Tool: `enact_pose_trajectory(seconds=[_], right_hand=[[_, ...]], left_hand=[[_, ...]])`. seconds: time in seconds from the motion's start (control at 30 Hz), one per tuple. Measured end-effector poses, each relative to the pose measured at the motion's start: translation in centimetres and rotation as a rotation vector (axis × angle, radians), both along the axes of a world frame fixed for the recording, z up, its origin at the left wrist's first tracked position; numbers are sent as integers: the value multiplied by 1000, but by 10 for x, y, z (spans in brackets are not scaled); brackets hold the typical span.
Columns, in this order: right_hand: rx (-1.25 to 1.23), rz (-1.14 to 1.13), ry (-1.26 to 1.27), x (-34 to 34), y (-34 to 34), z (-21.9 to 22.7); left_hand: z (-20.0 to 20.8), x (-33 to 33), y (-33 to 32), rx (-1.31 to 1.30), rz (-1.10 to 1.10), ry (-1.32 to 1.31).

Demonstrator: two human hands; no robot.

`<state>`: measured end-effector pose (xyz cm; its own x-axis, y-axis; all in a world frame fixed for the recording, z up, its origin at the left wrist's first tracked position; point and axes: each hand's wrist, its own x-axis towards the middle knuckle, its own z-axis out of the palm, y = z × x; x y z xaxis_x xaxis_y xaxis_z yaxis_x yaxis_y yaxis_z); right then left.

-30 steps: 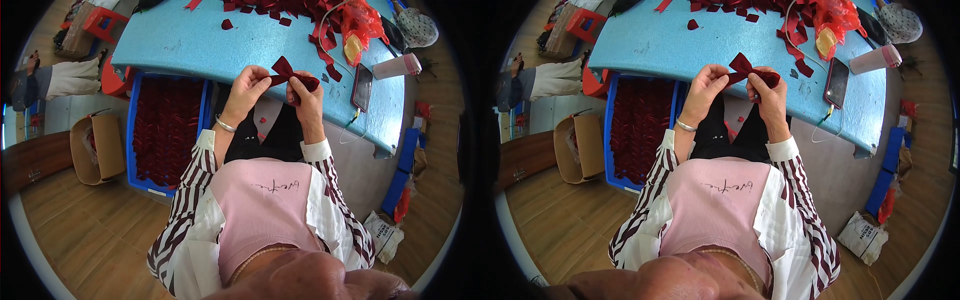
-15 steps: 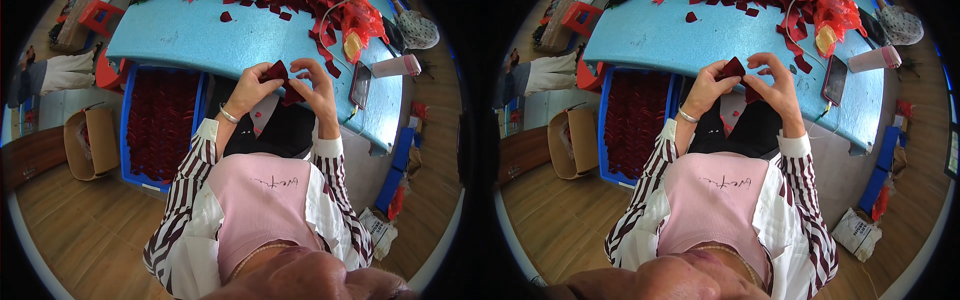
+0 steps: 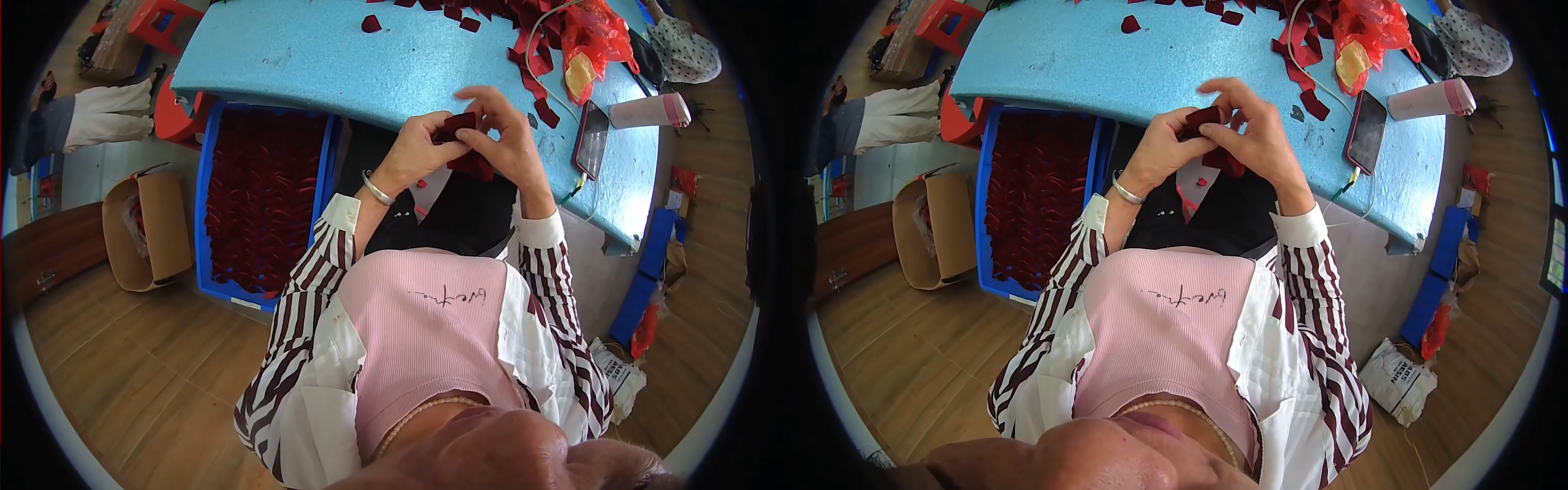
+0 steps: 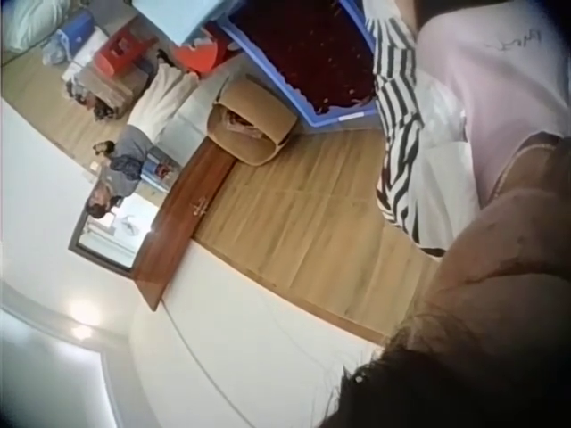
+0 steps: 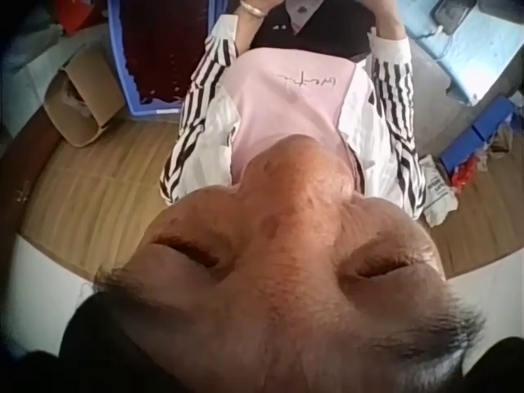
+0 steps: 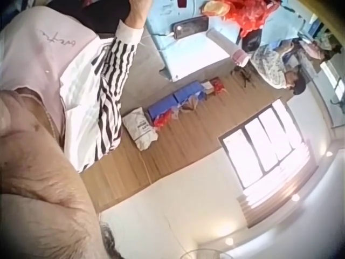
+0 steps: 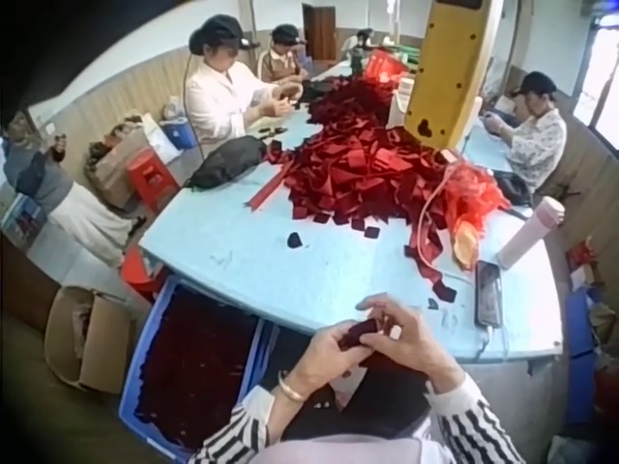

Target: Assembling decorative red fabric bows by hand in a workshop.

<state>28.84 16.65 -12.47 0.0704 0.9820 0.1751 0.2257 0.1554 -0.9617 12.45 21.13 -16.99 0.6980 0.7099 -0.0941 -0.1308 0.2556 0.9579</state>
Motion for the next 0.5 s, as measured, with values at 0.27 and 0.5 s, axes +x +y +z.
enact_pose_trajectory(seconds=[0.27,0.5], right_hand=[[-23,-94,74,-1,7,7],[-66,34,250,-1,-7,15]], left_hand=[[11,-12,1,-9,-105,85],[33,-18,3,-117,-10,15]])
